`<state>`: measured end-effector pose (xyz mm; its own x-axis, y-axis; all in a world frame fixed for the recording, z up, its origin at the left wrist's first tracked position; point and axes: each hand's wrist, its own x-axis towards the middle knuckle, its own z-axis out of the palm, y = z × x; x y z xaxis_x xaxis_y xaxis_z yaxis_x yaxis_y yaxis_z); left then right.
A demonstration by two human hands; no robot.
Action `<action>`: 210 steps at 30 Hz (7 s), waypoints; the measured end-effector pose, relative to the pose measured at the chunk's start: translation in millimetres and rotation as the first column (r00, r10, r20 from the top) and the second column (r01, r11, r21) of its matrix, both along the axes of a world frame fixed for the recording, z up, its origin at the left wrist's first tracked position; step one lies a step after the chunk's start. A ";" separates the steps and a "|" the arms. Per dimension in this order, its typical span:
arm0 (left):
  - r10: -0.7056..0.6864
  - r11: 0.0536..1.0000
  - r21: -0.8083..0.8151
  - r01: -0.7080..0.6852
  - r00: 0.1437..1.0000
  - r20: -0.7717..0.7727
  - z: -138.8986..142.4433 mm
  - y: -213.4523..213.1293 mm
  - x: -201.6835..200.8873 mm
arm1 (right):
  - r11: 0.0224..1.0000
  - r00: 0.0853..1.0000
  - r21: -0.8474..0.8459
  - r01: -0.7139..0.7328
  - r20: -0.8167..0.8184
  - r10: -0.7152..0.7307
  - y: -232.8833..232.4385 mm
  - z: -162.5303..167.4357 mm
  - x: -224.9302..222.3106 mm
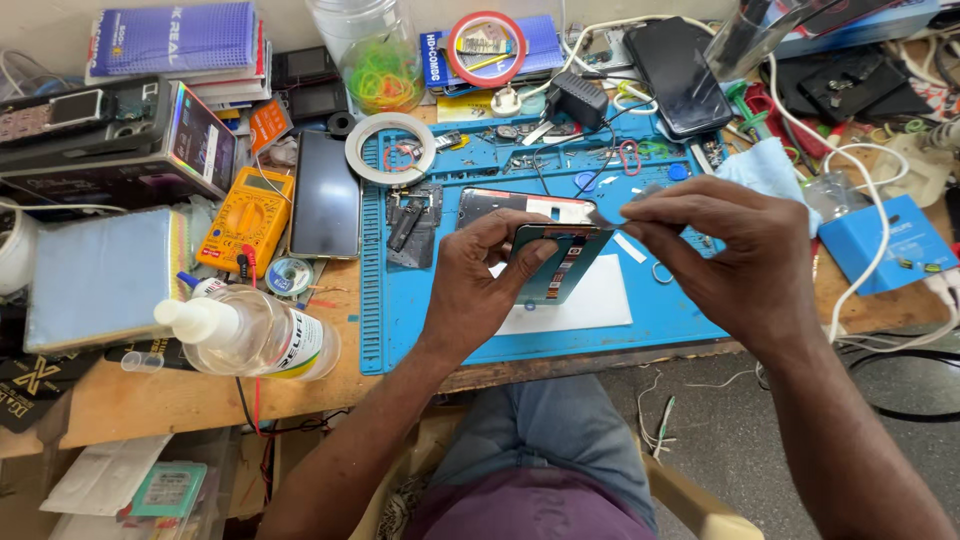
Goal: The person works on a disassembled mobile phone, using tweezers to handle small components and applying adhesive to the phone frame. They also wipe the phone surface with a cloth and manipulate a flexible circuit board.
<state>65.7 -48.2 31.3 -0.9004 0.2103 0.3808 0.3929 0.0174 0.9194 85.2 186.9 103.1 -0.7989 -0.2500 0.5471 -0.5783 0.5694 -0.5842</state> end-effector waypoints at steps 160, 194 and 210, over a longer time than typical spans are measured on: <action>0.021 1.000 0.000 -0.022 0.960 -0.278 23.7 -14.4 17.8 | 0.968 0.986 0.229 -0.102 0.154 0.068 -27.4 36.3 1.5; 0.014 1.000 -0.009 -0.017 0.955 -0.295 17.7 -17.8 16.3 | 0.949 0.999 0.314 -0.033 0.042 0.021 -39.9 36.7 11.8; 0.012 1.000 -0.016 -0.018 0.957 -0.289 17.2 -17.5 16.4 | 0.951 0.998 0.309 -0.014 0.066 -0.007 -41.5 35.2 15.3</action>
<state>82.1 -65.8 48.5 -0.7554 0.2068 0.6218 0.6416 0.0408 0.7659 100.5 145.5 138.2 -0.8292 -0.4012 0.3891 -0.5468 0.7264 -0.4163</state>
